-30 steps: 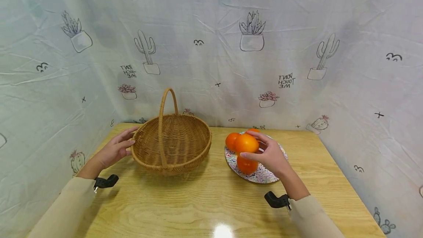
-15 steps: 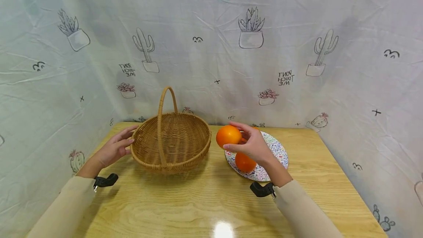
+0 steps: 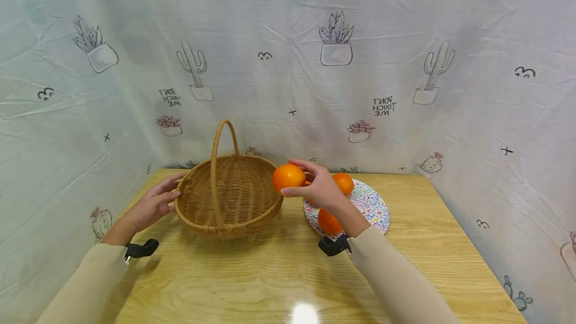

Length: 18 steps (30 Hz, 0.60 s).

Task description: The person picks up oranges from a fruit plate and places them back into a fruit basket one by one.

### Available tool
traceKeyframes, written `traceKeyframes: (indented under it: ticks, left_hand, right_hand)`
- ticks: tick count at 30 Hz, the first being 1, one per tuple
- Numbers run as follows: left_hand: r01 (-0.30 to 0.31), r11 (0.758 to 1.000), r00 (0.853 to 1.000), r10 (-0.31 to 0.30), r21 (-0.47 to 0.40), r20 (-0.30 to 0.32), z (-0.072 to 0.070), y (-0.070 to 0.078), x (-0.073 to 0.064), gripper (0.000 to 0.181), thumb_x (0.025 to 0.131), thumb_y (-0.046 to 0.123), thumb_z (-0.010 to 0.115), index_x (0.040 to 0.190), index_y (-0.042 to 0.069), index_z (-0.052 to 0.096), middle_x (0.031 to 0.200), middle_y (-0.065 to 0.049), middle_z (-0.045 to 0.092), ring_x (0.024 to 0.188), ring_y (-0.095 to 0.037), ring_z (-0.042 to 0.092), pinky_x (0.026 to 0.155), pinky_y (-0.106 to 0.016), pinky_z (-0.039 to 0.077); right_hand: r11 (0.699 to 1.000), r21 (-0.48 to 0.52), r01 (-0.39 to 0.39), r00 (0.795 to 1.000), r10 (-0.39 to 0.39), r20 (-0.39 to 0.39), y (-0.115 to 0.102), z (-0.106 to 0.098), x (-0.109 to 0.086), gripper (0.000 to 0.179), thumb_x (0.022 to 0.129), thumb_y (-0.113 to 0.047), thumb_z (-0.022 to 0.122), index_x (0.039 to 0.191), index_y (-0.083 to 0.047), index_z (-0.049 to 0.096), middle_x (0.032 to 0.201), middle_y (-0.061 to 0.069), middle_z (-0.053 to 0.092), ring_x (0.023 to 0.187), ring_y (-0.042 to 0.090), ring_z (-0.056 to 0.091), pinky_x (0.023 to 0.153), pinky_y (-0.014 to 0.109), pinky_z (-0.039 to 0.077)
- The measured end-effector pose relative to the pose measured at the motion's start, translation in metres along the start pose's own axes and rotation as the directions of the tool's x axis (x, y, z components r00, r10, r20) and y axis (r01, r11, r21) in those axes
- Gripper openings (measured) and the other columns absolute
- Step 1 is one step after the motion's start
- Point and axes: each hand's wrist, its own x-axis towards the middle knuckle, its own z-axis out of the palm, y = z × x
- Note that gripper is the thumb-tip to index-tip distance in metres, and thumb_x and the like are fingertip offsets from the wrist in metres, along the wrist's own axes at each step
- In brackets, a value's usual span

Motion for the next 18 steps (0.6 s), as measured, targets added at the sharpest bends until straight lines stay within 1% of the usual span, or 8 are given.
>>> traceKeyframes:
  ticks: [2,6,9,13,18]
  left_hand:
    - [0.004,1.0,1.0,-0.004,-0.004,-0.002,-0.001,0.0,0.0,0.062,0.111,0.015,0.044,0.165,0.007,0.014,0.161,-0.026,0.02,0.129,-0.01,0.058,0.092,-0.032,0.059]
    - [-0.003,1.0,1.0,0.003,-0.012,-0.005,-0.002,0.001,-0.001,0.061,0.111,0.013,0.043,0.165,0.006,0.015,0.157,-0.02,0.028,0.128,-0.012,0.058,0.091,-0.033,0.06]
    - [-0.007,1.0,1.0,0.007,-0.022,-0.007,-0.002,0.002,0.0,0.061,0.11,0.011,0.043,0.164,0.005,0.016,0.154,-0.015,0.034,0.127,-0.012,0.059,0.091,-0.033,0.06]
    - [-0.008,1.0,1.0,0.008,-0.025,-0.003,-0.001,0.003,0.001,0.06,0.11,0.01,0.043,0.164,0.003,0.015,0.153,-0.015,0.035,0.127,-0.013,0.06,0.091,-0.033,0.06]
    - [-0.005,1.0,1.0,0.005,-0.017,0.005,-0.001,0.005,0.003,0.061,0.11,0.011,0.043,0.164,0.004,0.015,0.155,-0.017,0.033,0.128,-0.013,0.059,0.091,-0.033,0.06]
  right_hand:
    - [1.0,0.009,-0.006,1.0,0.006,0.005,-0.002,0.004,0.007,0.071,0.084,-0.016,0.085,0.148,-0.026,0.056,0.151,0.005,0.051,0.131,0.033,0.057,0.096,0.04,0.058]
    - [1.0,-0.004,-0.017,1.0,0.017,0.0,-0.004,0.01,0.021,0.071,0.083,-0.018,0.087,0.146,-0.031,0.057,0.15,0.002,0.053,0.13,0.029,0.058,0.098,0.04,0.057]
    - [1.0,0.008,-0.025,1.0,0.025,-0.008,-0.007,0.015,0.031,0.071,0.082,-0.017,0.087,0.146,-0.03,0.058,0.149,0.003,0.054,0.129,0.03,0.059,0.099,0.041,0.056]
    - [0.999,0.004,-0.04,0.999,0.04,-0.013,-0.012,0.023,0.043,0.07,0.082,-0.017,0.087,0.145,-0.031,0.059,0.148,0.003,0.056,0.127,0.029,0.06,0.098,0.041,0.056]
    - [0.998,-0.022,-0.065,0.998,0.065,0.001,-0.018,0.033,0.057,0.071,0.082,-0.022,0.088,0.145,-0.035,0.058,0.146,0.0,0.058,0.127,0.027,0.061,0.099,0.042,0.056]
